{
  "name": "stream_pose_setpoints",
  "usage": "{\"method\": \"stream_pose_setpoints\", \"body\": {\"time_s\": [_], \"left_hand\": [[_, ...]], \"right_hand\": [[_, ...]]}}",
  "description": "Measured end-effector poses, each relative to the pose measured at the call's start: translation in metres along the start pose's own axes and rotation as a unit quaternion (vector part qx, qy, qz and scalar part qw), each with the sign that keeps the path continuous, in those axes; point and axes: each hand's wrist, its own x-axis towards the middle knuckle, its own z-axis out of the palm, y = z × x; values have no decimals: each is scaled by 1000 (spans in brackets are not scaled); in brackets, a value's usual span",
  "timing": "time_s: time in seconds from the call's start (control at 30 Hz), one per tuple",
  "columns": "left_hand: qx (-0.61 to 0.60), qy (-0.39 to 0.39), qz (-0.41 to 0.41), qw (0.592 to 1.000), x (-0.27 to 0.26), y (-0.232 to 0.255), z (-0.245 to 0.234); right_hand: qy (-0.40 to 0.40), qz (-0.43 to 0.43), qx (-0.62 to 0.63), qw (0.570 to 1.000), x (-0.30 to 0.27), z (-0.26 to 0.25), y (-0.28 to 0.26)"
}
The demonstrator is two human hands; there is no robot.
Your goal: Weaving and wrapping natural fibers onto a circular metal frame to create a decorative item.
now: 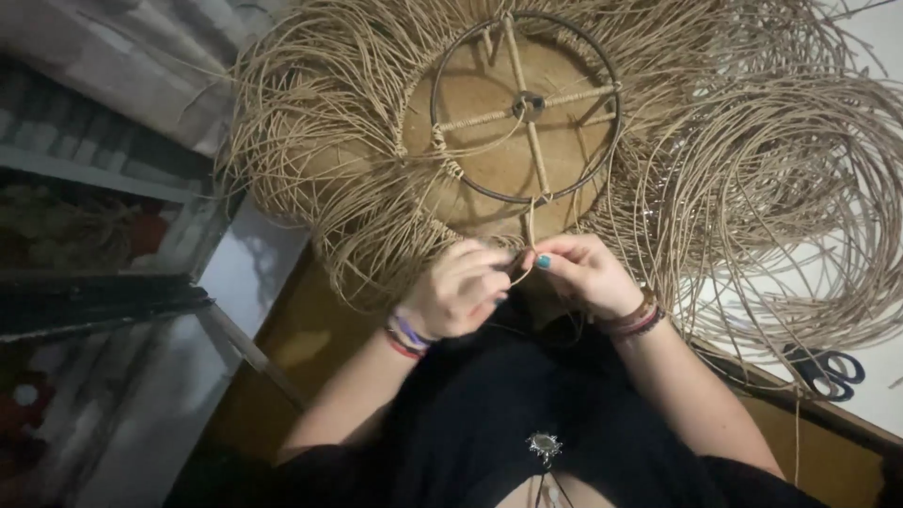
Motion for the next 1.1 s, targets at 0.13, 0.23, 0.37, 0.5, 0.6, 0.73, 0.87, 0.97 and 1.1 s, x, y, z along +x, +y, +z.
{"method": "stream_pose_setpoints", "body": {"time_s": [0.13,0.23,0.37,0.5,0.6,0.73,0.87,0.97,1.1], "left_hand": [[56,-85,-93,990,-20,-19,-77],[280,-305,-362,835,13,12,-127],[70,-318,-325,888,42,24,-90],[-14,-4,-4,1000,30,-12,-3],[-203,77,-136,967,45,-4,10],[-404,123,-248,872,86,2,21],[-658,266,-331,622,104,-25,35],[-723,314,-363,498,116,-50,29],[-712,360,-376,471,132,-72,27]], "right_hand": [[27,27,-3,999,-3,-8,-6],[26,25,-15,999,-1,-7,3],[34,4,2,999,5,10,11],[76,-39,75,994,1,16,43],[96,-76,125,985,3,21,54],[86,-133,82,984,6,31,28],[171,-173,-125,962,5,31,32],[230,-187,-270,916,5,28,44],[254,-179,-363,878,1,21,76]]}}
